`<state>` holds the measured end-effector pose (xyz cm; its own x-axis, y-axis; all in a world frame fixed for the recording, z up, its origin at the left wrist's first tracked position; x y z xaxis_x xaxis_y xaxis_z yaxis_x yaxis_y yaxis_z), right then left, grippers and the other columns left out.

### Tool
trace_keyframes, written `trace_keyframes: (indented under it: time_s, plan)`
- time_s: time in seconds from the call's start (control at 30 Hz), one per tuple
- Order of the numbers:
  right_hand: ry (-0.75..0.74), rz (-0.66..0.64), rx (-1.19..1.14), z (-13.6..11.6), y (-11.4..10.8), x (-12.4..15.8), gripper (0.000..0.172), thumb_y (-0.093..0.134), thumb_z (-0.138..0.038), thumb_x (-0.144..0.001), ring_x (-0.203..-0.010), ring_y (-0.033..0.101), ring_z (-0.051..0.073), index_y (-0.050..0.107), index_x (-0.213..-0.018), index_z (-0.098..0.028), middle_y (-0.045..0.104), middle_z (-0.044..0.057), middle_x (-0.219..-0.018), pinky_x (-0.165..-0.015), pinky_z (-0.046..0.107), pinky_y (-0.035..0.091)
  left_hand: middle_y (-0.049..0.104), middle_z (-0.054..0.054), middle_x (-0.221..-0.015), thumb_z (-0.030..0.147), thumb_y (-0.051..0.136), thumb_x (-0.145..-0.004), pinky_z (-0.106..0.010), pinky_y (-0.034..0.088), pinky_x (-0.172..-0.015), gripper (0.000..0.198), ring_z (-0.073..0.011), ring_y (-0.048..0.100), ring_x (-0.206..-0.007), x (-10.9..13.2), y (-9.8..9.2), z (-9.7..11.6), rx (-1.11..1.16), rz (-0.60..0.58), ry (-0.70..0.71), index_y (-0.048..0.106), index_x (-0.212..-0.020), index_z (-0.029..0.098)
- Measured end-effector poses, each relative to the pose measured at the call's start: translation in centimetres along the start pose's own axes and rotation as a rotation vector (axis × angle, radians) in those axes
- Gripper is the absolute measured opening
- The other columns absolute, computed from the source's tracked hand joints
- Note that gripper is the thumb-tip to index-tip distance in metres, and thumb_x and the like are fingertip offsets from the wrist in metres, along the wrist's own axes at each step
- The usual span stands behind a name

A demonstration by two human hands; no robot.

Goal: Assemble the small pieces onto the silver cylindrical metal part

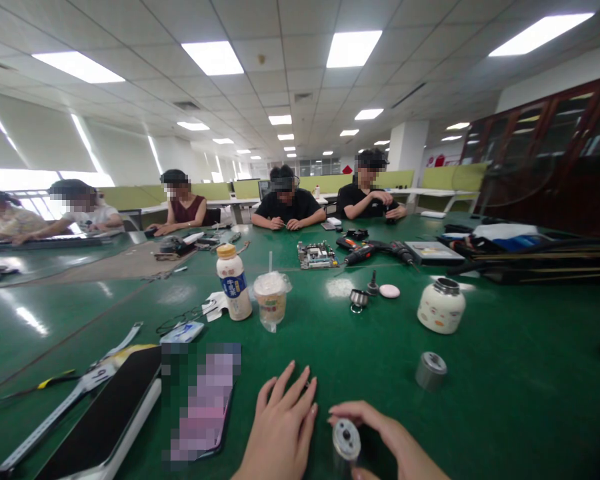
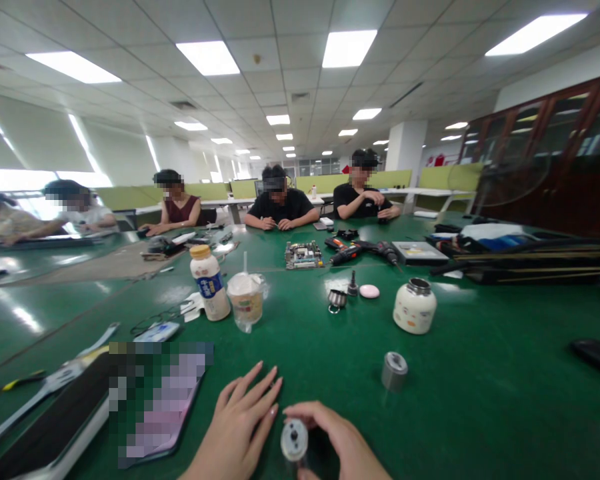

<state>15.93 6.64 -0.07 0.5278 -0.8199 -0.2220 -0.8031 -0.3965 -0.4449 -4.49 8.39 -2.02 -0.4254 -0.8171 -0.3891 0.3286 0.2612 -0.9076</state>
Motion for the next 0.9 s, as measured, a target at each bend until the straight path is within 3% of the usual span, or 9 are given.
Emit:
trace_keyframes:
  time_s: [0.13,0.27,0.37,0.5,0.63,0.9]
  plan:
    - [0.000,0.006,-0.002,0.0,0.1,-0.1,0.052,0.062,-0.017,-0.069,-0.111,0.063,0.028,0.061,-0.121,-0.017,0.068,0.013,-0.120,-0.098,0.038,0.048,0.057,-0.006,-0.138,0.021,0.051,-0.092,-0.057,0.047,-0.097,0.043,-0.0329,0.047,-0.132,0.1,0.1,0.2,-0.015,0.007,0.015,0.055,-0.134,0.027]
    - [0.022,-0.006,0.016,-0.1,0.1,-0.1,0.053,0.061,-0.015,-0.067,-0.112,0.063,0.028,0.061,-0.121,-0.016,0.067,0.013,-0.120,-0.098,0.037,0.047,0.069,-0.004,-0.122,0.022,0.057,-0.091,-0.054,0.049,-0.092,0.031,-0.0320,0.056,-0.123,-0.2,0.1,-0.2,0.063,0.065,-0.054,0.068,-0.119,0.031]
    - [0.040,-0.006,0.031,-0.4,0.1,-0.1,0.053,0.060,-0.014,-0.067,-0.113,0.062,0.028,0.062,-0.120,-0.017,0.067,0.012,-0.121,-0.098,0.036,0.047,0.077,-0.001,-0.100,0.022,0.061,-0.090,-0.049,0.053,-0.084,0.020,-0.0284,0.066,-0.104,-0.3,-0.7,-0.1,0.169,0.210,-0.080,0.073,-0.103,0.031]
    - [0.016,0.020,0.020,-0.4,0.2,0.1,0.051,0.061,-0.015,-0.069,-0.113,0.062,0.028,0.062,-0.120,-0.018,0.067,0.013,-0.122,-0.098,0.036,0.047,0.077,-0.002,-0.096,0.020,0.064,-0.089,-0.036,0.054,-0.084,0.019,-0.0208,0.066,-0.097,0.1,-2.4,1.8,0.360,0.398,0.100,0.068,-0.106,0.026]
    - [-0.013,0.052,0.024,-0.1,0.5,0.1,0.046,0.061,-0.015,-0.069,-0.110,0.063,0.028,0.063,-0.115,-0.018,0.067,0.013,-0.121,-0.095,0.035,0.049,0.077,0.000,-0.095,0.018,0.070,-0.083,-0.034,0.054,-0.084,0.032,-0.0209,0.065,-0.098,0.2,-3.1,3.5,0.395,0.332,0.226,0.062,-0.114,0.025]
    - [-0.035,0.036,0.000,0.1,0.4,0.0,0.043,0.061,-0.017,-0.070,-0.106,0.064,0.026,0.062,-0.113,-0.018,0.069,0.011,-0.114,-0.093,0.034,0.050,0.079,0.003,-0.091,0.010,0.068,-0.081,-0.038,0.050,-0.085,0.022,-0.0232,0.067,-0.094,-0.8,-3.9,3.6,0.368,0.247,0.307,0.068,-0.098,0.024]
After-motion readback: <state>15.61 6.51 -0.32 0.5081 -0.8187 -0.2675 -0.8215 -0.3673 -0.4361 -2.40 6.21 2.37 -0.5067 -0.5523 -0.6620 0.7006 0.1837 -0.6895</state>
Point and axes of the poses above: each hand's wrist, its own x-axis away from the middle knuckle, its own y-axis out of the palm, z = x × y, the point moved 2 cm from there along -x, towards the middle knuckle
